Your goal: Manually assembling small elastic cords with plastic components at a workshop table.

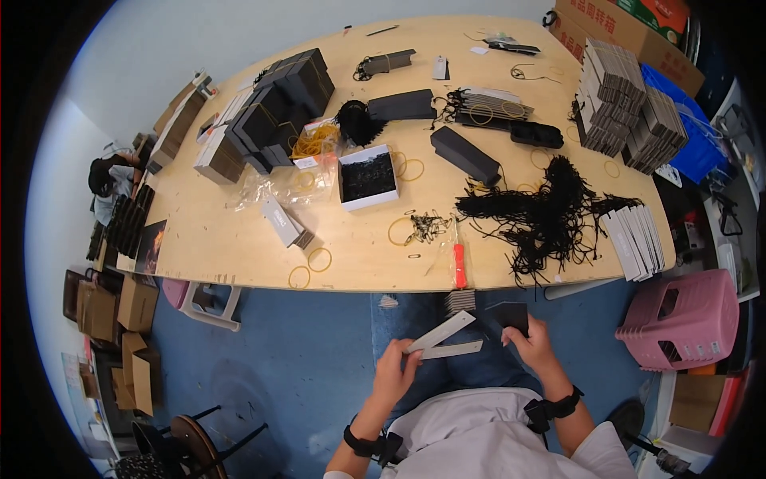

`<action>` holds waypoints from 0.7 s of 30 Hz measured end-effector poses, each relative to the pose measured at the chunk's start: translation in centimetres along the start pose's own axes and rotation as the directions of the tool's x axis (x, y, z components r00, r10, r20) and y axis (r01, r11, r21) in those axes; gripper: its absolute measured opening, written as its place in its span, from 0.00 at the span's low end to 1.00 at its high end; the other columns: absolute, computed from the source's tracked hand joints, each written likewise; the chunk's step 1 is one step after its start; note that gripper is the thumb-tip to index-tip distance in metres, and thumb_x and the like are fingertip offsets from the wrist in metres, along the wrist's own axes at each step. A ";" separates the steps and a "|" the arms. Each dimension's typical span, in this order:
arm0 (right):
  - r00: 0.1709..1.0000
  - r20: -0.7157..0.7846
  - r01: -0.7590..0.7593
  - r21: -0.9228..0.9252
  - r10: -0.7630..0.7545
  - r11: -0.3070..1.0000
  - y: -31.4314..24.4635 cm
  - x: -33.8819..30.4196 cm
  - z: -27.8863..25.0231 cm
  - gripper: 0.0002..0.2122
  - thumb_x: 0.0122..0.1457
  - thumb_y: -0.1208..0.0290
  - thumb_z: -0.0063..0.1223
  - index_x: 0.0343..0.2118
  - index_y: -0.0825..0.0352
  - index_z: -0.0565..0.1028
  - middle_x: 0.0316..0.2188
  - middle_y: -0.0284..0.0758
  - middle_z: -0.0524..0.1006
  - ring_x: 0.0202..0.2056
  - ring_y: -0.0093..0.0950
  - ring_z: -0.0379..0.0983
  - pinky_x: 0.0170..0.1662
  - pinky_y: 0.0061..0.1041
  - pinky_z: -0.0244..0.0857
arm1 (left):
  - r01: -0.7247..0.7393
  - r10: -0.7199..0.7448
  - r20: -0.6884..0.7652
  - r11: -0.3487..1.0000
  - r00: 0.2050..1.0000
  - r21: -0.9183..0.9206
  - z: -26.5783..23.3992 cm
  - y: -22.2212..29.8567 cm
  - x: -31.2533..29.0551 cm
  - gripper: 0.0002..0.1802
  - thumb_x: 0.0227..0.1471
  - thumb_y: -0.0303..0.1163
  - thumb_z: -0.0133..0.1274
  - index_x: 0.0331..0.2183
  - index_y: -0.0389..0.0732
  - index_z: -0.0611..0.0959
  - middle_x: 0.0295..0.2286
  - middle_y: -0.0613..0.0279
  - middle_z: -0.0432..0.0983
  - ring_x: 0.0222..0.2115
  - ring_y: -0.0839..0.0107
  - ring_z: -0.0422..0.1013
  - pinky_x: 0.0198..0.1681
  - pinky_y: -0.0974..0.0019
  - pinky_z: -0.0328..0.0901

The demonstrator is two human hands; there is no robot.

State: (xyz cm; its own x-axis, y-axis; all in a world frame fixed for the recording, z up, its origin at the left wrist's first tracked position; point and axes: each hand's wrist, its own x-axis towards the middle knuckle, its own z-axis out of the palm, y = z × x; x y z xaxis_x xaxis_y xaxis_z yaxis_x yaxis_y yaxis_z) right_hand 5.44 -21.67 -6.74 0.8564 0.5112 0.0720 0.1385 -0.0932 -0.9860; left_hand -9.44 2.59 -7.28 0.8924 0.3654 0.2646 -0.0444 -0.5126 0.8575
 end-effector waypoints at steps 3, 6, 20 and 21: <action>0.994 0.109 -0.032 0.021 0.030 0.999 -0.4 -0.2 -0.4 0.08 0.57 0.79 0.54 0.38 0.77 0.74 0.23 0.37 0.77 0.23 0.24 0.75 0.28 0.21 0.68 | 0.009 -0.008 -0.035 1.000 0.999 0.029 -0.3 -0.8 0.6 0.10 0.50 0.25 0.60 0.33 0.35 0.75 0.24 0.56 0.72 0.20 0.67 0.72 0.22 0.68 0.66; 0.980 0.199 -0.004 -0.016 0.007 1.000 -1.9 0.4 -0.1 0.07 0.57 0.79 0.54 0.36 0.77 0.74 0.23 0.37 0.77 0.24 0.25 0.75 0.28 0.21 0.68 | 0.058 -0.054 -0.074 0.997 0.996 0.060 -0.4 -1.0 1.0 0.10 0.48 0.26 0.63 0.29 0.35 0.76 0.23 0.58 0.72 0.18 0.69 0.71 0.21 0.71 0.65; 0.973 -0.142 0.155 -0.188 -0.183 0.970 -0.1 1.8 2.0 0.08 0.47 0.80 0.65 0.28 0.71 0.76 0.25 0.38 0.79 0.28 0.30 0.78 0.32 0.23 0.68 | 0.432 -0.412 0.138 0.812 0.900 -0.392 -3.3 -3.0 -1.8 0.10 0.52 0.21 0.58 0.38 0.32 0.78 0.32 0.62 0.74 0.30 0.70 0.77 0.34 0.72 0.73; 0.979 -0.107 0.141 -0.246 -0.172 0.959 -0.3 1.7 1.8 0.08 0.47 0.80 0.65 0.28 0.71 0.76 0.26 0.39 0.79 0.29 0.30 0.78 0.32 0.23 0.69 | 0.435 -0.415 0.138 0.811 0.899 -0.391 -3.8 -3.4 -2.4 0.10 0.52 0.21 0.58 0.38 0.32 0.78 0.32 0.62 0.74 0.30 0.70 0.77 0.34 0.72 0.73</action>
State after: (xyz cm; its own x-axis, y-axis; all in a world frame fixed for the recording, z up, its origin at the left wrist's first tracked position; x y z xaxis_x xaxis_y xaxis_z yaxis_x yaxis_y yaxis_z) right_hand 5.92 -19.21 -6.59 0.8681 0.4253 0.2559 0.3761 -0.2272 -0.8983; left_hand -13.10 6.40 -9.12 0.8832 0.4336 -0.1789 0.1761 0.0470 0.9833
